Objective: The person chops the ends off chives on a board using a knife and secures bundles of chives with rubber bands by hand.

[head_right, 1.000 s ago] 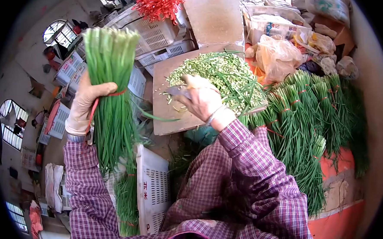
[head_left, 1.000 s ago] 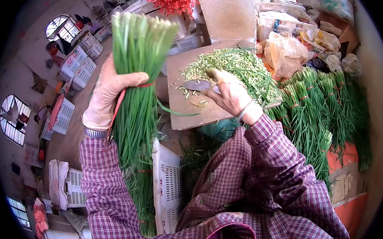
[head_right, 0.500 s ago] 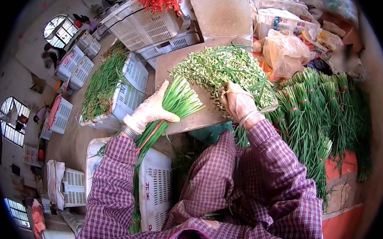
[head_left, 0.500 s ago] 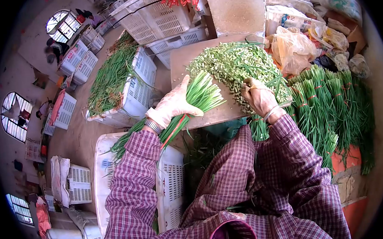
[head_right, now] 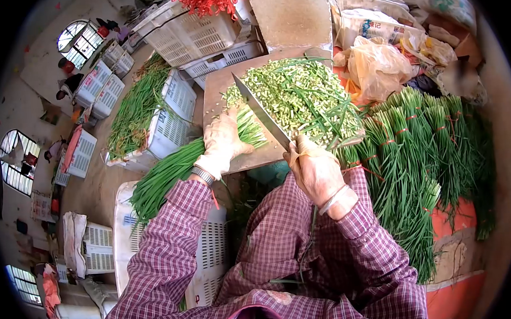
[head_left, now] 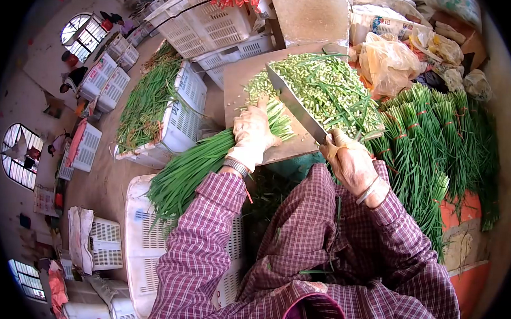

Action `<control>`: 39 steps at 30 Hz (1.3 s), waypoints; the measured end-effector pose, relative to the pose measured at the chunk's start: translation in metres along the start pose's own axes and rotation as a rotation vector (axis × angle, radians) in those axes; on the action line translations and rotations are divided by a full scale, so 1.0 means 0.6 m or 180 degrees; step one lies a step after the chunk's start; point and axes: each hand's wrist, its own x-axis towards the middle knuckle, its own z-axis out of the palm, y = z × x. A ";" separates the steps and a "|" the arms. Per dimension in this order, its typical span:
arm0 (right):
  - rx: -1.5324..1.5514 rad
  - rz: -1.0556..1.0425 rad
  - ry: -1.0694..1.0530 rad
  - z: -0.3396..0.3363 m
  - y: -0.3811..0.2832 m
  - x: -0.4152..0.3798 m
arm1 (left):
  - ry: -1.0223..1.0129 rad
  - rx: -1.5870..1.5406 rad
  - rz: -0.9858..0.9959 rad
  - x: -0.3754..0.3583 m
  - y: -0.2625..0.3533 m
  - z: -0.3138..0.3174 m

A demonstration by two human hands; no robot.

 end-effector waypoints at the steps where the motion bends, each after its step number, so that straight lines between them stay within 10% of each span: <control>1: 0.0003 -0.0054 0.0074 0.000 -0.003 -0.002 | -0.0004 0.0008 0.0003 0.000 0.001 0.001; 22: -0.0104 -0.0083 -0.0763 -0.006 0.018 0.012 | -0.0617 -0.0690 -0.0009 0.001 -0.014 -0.048; 39: 0.0062 -0.0349 -0.2248 -0.067 0.021 0.096 | 0.0119 -0.0281 0.0093 -0.004 -0.001 0.000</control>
